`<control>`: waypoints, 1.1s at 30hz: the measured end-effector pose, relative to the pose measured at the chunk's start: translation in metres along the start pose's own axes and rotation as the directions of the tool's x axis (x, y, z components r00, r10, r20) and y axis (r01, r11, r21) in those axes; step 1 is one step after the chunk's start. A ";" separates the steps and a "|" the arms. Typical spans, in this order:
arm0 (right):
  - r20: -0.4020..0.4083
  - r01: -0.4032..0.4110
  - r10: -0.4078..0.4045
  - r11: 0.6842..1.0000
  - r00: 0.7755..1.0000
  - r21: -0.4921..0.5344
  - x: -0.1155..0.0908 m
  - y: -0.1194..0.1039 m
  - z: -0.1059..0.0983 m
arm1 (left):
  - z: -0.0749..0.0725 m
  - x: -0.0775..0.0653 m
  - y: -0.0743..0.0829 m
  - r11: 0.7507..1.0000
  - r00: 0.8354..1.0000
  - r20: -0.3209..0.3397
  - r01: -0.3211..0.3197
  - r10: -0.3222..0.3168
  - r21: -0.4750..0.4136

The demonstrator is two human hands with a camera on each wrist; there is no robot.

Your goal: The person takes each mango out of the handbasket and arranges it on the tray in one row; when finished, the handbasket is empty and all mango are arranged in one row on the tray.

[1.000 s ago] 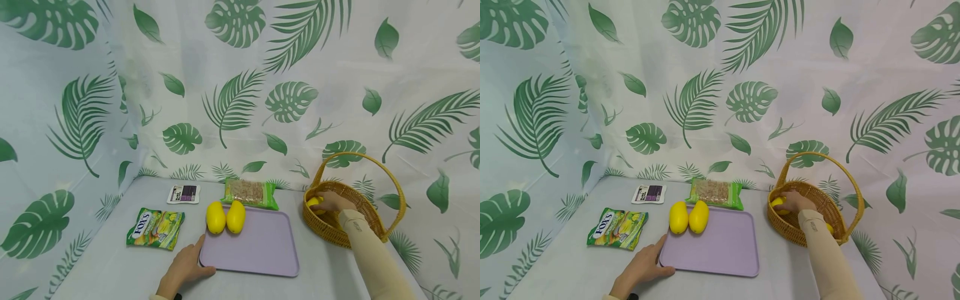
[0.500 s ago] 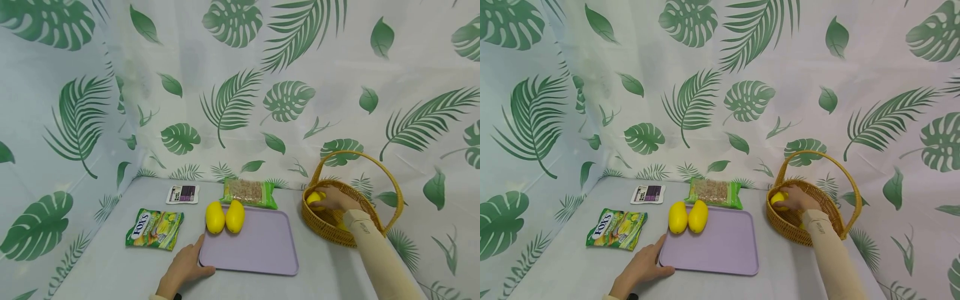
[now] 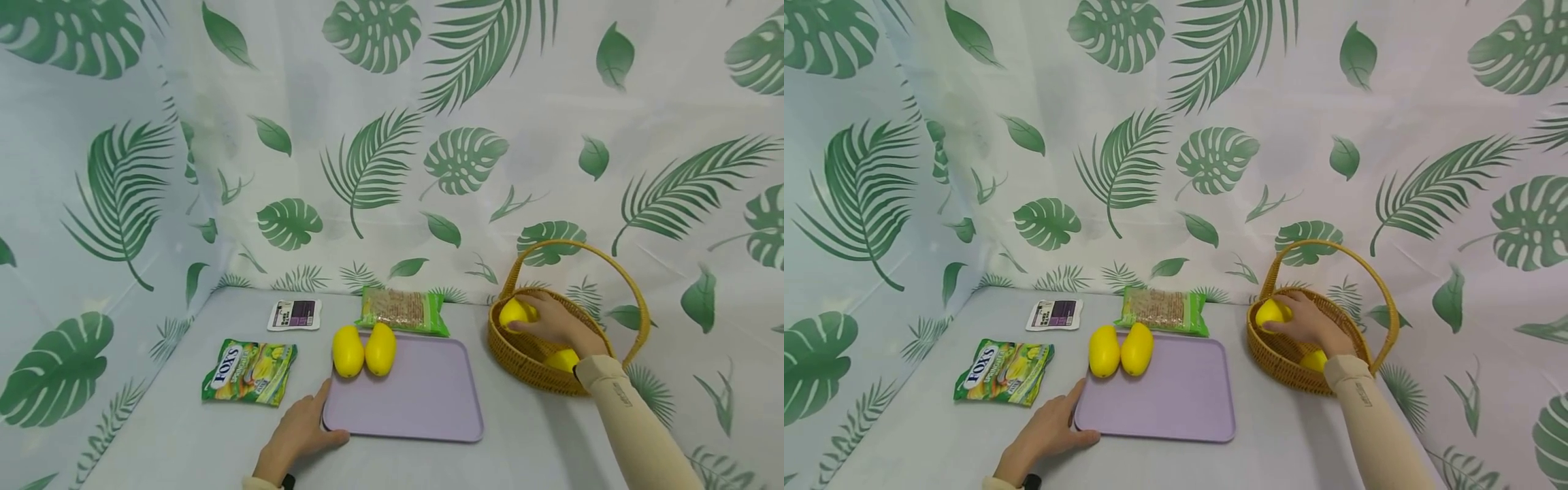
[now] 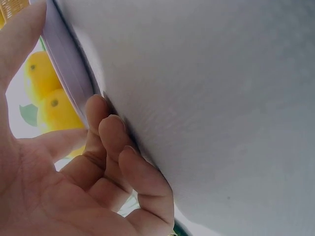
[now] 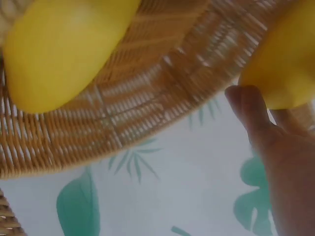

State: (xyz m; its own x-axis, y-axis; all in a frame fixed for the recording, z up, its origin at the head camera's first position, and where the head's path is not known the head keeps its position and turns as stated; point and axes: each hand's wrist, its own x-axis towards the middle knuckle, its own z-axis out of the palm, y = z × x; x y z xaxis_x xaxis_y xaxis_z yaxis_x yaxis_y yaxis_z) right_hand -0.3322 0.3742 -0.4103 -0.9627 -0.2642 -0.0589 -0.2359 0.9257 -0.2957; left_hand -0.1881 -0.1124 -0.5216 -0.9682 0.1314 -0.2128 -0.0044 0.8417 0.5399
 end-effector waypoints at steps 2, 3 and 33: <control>-0.040 0.031 -0.030 0.999 0.999 0.012 -0.005 -0.004 -0.001 | 0.000 0.000 0.000 1.000 1.000 -0.001 -0.001 0.001 -0.001; -0.056 0.040 -0.039 0.999 0.998 0.022 -0.007 -0.007 -0.001 | -0.001 0.000 0.000 1.000 1.000 0.000 0.000 0.000 -0.003; -0.140 0.222 -0.195 0.951 0.971 0.216 -0.023 -0.118 0.101 | 0.001 0.002 0.000 1.000 1.000 0.019 0.017 -0.017 -0.016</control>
State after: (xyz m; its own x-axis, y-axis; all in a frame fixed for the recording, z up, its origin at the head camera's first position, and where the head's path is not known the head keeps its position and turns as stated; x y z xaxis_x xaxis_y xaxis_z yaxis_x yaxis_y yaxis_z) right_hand -0.2689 0.2433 -0.4698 -0.9070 -0.3992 0.1339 -0.4095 0.7627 -0.5005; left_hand -0.1898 -0.1117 -0.5228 -0.9631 0.1269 -0.2372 -0.0250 0.8356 0.5487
